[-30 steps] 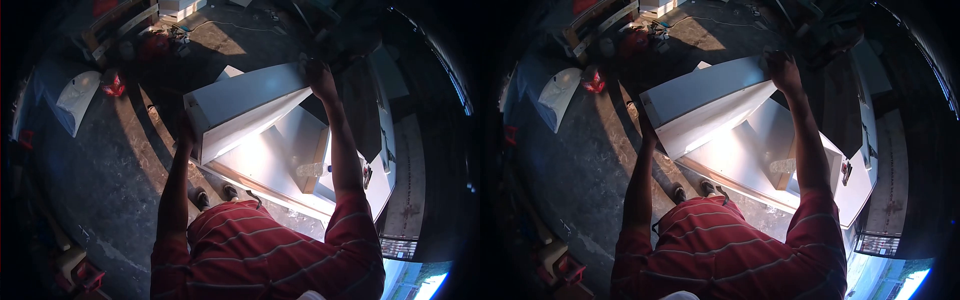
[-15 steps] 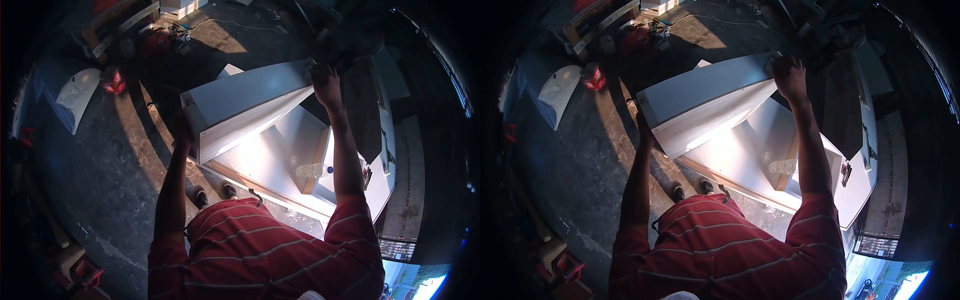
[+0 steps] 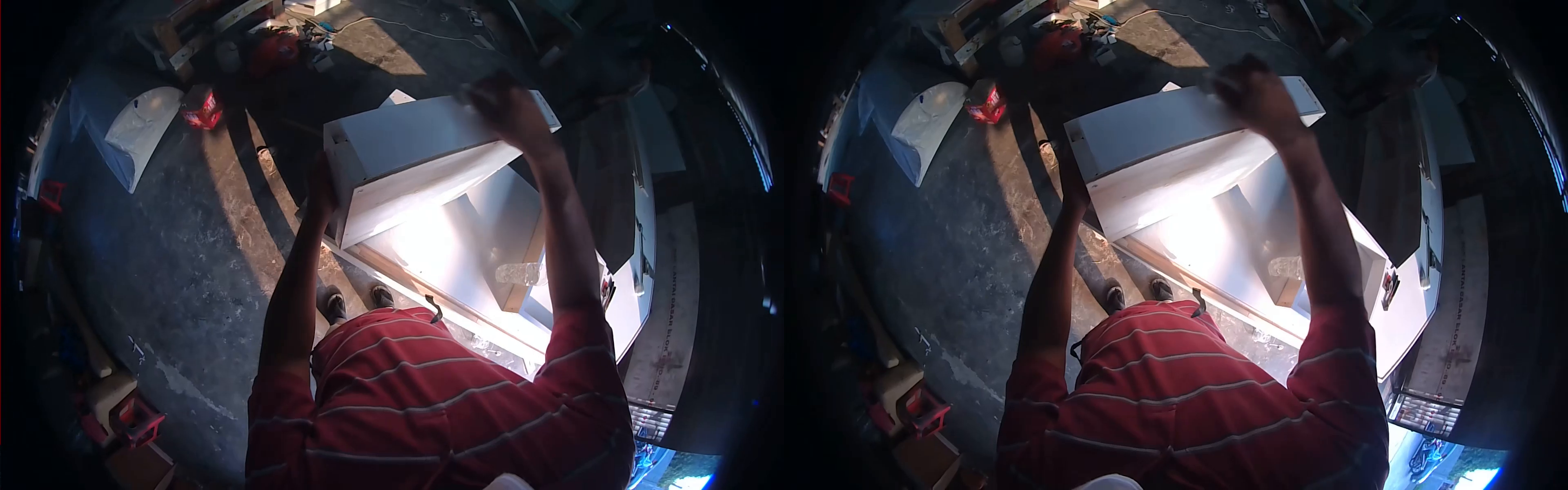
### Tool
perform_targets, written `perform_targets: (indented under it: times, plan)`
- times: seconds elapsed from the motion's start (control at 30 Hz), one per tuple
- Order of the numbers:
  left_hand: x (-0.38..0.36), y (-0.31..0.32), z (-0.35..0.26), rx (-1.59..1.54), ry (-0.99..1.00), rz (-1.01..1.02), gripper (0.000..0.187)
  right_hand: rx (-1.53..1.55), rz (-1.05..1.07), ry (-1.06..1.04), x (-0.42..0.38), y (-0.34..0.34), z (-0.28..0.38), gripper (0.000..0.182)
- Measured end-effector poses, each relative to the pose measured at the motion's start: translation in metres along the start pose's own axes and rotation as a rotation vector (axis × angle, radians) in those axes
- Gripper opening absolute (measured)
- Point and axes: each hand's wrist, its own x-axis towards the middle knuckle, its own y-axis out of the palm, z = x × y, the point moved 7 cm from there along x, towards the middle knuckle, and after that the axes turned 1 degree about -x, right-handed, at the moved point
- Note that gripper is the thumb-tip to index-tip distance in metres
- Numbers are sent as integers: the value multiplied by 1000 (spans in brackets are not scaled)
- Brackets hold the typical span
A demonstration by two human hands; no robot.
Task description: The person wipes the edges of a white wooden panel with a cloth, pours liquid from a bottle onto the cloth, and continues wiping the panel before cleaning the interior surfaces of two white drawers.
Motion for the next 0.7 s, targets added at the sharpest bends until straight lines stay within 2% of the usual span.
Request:
perform_targets:
  times: [0.03,0.07,0.1,0.17,0.23,0.27,0.3,0.33,0.4,0.43,0.5,0.53,0.6,0.63,0.7]
  plan:
    - [2,-2,-39,248,159,58,28,-106,66,109,-15,-6,-42,17]
    - [-1,-1,-41,247,154,45,28,-211,132,221,-26,-6,-70,19]
    - [-2,-1,-43,289,200,3,27,-212,134,209,-20,-11,-60,19]
    - [-3,-2,-40,335,243,-46,27,6,-211,335,-26,-52,-40,19]
    - [-5,-2,-26,199,177,-72,25,572,-228,390,-22,-39,25,18]
    - [-4,-3,-29,195,177,-57,25,644,-162,246,-17,-26,58,19]
    - [1,-3,-28,174,60,29,26,370,-7,42,-17,-14,84,20]
    - [3,-1,-22,152,-54,115,27,371,-74,94,-22,-3,79,24]
    - [1,5,-9,152,-51,174,29,234,-80,3,-28,-6,33,26]
    - [0,4,-14,170,9,123,28,66,-47,26,-32,-16,12,26]
    - [-1,2,-21,185,72,66,27,78,-26,350,-61,-15,-71,23]
    - [-3,0,-29,261,137,13,26,76,-26,348,-61,-16,-70,23]
    - [-1,-4,-44,338,205,-50,26,-165,81,199,-57,-15,-56,19]
    - [3,-5,-54,283,188,16,27,-188,-32,-63,-39,-20,6,15]
    - [1,-2,-45,227,172,95,28,-1,-110,-43,-15,-12,83,20]
